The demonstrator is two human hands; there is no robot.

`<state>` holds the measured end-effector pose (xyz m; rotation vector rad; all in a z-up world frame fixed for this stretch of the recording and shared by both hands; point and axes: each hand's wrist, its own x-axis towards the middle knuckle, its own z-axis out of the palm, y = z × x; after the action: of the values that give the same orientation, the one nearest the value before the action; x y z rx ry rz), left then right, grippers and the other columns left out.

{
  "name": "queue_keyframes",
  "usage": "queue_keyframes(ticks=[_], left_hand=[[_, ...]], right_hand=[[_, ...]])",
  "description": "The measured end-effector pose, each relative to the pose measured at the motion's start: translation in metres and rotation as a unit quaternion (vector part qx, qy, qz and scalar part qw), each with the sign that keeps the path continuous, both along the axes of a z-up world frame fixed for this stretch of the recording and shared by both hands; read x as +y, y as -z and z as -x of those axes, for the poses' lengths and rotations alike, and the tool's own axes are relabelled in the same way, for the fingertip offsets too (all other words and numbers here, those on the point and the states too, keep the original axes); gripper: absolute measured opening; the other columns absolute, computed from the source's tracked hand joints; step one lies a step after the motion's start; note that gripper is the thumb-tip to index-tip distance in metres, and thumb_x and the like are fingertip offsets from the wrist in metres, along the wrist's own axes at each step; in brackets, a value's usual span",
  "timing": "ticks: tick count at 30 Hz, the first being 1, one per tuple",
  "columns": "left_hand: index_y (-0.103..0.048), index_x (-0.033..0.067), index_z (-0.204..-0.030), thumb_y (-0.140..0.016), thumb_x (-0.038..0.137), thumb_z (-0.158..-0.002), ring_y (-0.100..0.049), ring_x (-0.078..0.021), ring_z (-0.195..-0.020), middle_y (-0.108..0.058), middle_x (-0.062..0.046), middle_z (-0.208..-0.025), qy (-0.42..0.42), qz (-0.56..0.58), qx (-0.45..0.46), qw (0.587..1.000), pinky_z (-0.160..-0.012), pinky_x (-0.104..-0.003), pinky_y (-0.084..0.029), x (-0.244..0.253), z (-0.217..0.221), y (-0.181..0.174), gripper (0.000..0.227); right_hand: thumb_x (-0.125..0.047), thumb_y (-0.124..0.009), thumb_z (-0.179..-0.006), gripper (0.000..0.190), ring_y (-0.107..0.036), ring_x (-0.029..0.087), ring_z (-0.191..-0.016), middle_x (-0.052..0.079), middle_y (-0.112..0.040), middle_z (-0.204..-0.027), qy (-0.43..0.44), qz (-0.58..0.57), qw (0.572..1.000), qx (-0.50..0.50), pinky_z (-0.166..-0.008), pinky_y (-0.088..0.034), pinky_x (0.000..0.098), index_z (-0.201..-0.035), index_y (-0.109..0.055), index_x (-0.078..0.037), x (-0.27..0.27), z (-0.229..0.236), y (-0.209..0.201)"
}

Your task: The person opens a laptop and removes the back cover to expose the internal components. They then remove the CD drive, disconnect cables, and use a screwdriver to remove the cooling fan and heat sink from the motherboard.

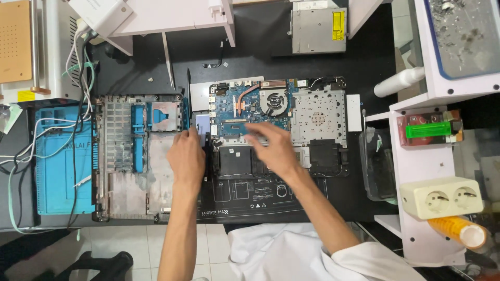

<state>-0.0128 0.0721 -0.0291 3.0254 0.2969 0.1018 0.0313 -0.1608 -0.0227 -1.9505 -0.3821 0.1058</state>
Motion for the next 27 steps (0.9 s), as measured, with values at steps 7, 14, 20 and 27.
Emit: queue_keyframes(ticks=[7, 14, 20, 27], left_hand=[[-0.063, 0.0041, -0.095, -0.066, 0.019, -0.096, -0.069, -0.0357, -0.096, -0.071, -0.015, -0.096, -0.041, -0.011, -0.006, 0.999, -0.070, -0.049, -0.057, -0.005, -0.001, -0.005, 0.015], [-0.070, 0.0006, -0.103, -0.066, 0.023, -0.099, -0.067, -0.0408, -0.088, -0.069, -0.020, -0.100, -0.058, 0.127, -0.107, 0.984, -0.071, -0.050, -0.054, -0.045, -0.005, -0.023, 0.024], [-0.071, -0.0032, -0.105, -0.066, 0.022, -0.098, -0.067, -0.0433, -0.086, -0.068, -0.022, -0.097, -0.097, 0.155, -0.096, 0.978, -0.073, -0.050, -0.054, -0.059, -0.005, -0.021, 0.026], [-0.069, -0.0076, -0.101, -0.068, 0.019, -0.097, -0.067, -0.0406, -0.082, -0.067, -0.022, -0.095, -0.095, 0.169, -0.090, 0.977, -0.072, -0.048, -0.053, -0.062, -0.002, -0.023, 0.026]], right_hand=[[-0.009, -0.083, -0.087, 0.031, -0.069, 0.028, -0.117, 0.015, -0.073, -0.124, 0.185, 0.156, 0.962, -0.129, -0.105, -0.056, 0.0404, -0.118, -0.075, -0.005, -0.126, -0.020, 0.003], [0.003, -0.074, -0.089, 0.051, -0.061, 0.033, -0.132, 0.021, -0.061, -0.142, 0.244, 0.060, 0.966, -0.055, -0.112, -0.051, 0.0416, -0.138, -0.059, 0.003, -0.152, -0.022, 0.015], [0.007, -0.071, -0.089, 0.053, -0.057, 0.032, -0.139, 0.021, -0.059, -0.146, 0.231, -0.034, 0.972, 0.002, -0.116, -0.043, 0.0405, -0.140, -0.056, 0.003, -0.150, -0.022, 0.021], [0.010, -0.072, -0.085, 0.054, -0.053, 0.031, -0.142, 0.019, -0.056, -0.150, 0.232, -0.056, 0.971, 0.035, -0.117, -0.039, 0.0407, -0.137, -0.058, 0.001, -0.152, -0.022, 0.016]])
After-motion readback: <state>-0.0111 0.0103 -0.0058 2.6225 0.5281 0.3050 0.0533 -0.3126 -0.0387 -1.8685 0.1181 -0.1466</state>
